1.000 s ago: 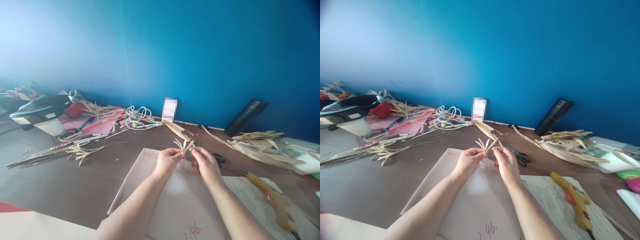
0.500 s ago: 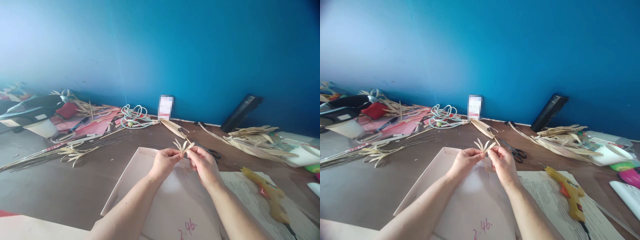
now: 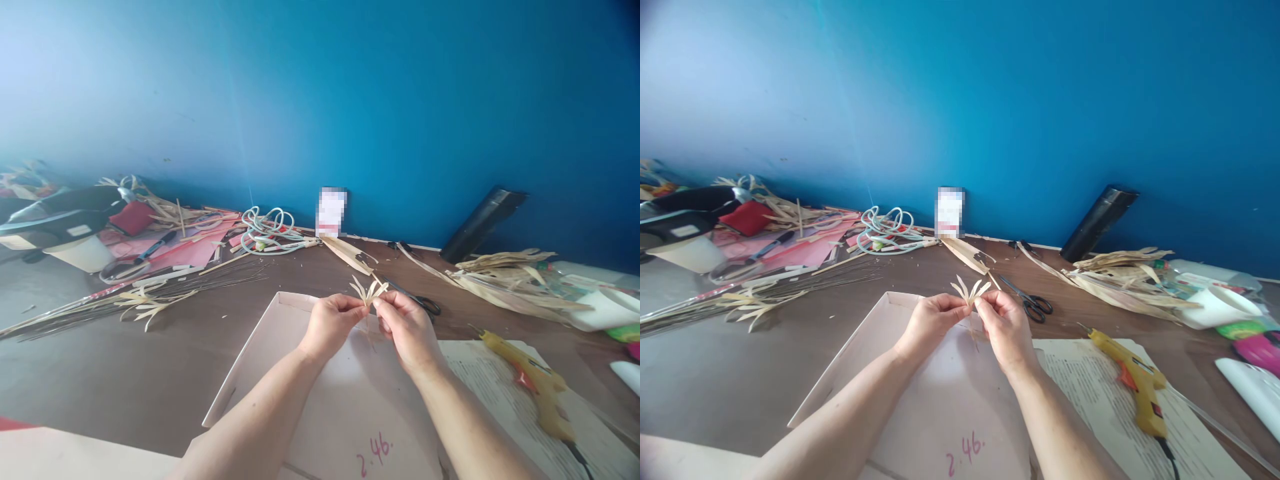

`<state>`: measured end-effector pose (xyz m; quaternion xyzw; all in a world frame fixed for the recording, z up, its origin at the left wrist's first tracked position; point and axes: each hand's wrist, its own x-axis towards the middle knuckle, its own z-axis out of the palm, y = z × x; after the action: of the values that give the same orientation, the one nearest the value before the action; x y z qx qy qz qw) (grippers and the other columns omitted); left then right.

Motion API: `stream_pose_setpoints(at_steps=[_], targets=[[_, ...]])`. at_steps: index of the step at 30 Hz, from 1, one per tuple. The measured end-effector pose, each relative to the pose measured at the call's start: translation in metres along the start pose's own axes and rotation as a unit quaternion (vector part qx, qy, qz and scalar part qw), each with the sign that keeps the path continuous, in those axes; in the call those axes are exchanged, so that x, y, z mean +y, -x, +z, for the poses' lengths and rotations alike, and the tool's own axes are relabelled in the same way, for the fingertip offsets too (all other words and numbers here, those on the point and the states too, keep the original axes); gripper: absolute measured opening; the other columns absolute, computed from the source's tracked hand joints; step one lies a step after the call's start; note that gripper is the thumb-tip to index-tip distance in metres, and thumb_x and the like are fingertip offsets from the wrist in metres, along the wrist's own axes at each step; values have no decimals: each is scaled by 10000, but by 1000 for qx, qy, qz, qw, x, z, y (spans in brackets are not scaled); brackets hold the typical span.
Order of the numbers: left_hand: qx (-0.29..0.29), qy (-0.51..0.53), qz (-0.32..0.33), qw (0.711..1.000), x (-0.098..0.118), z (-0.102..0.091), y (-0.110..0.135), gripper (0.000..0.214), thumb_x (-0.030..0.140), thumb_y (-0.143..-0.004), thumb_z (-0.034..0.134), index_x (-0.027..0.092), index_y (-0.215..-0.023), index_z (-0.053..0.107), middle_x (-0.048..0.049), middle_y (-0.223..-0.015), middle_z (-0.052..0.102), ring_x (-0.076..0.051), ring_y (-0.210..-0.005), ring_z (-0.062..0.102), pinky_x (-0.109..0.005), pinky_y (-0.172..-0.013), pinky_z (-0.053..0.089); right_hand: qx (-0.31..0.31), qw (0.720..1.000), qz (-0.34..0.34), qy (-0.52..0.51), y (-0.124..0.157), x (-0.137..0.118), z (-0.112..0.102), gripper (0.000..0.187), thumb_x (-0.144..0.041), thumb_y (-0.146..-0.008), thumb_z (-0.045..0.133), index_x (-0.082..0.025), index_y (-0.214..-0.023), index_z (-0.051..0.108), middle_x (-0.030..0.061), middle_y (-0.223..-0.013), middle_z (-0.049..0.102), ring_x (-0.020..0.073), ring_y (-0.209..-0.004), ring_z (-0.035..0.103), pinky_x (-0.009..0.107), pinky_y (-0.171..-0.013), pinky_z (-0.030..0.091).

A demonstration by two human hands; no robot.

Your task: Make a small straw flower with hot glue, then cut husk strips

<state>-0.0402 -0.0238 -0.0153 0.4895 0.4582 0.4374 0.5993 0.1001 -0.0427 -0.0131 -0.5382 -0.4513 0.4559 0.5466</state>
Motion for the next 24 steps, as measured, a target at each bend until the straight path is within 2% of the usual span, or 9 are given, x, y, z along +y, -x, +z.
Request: stream_pose_setpoints(at_steps=[24], targets=[[-1,29,1,1000,0,0,1,235,356,-654,722,141,-747,711,-28,-707,667,-114,-649,532,-230,-624,393,0,1000,-2,27,3,1,2,205,-392,-782,647,-212,-703,592,-67,-529,377,89,-466,287,229,-426,210]])
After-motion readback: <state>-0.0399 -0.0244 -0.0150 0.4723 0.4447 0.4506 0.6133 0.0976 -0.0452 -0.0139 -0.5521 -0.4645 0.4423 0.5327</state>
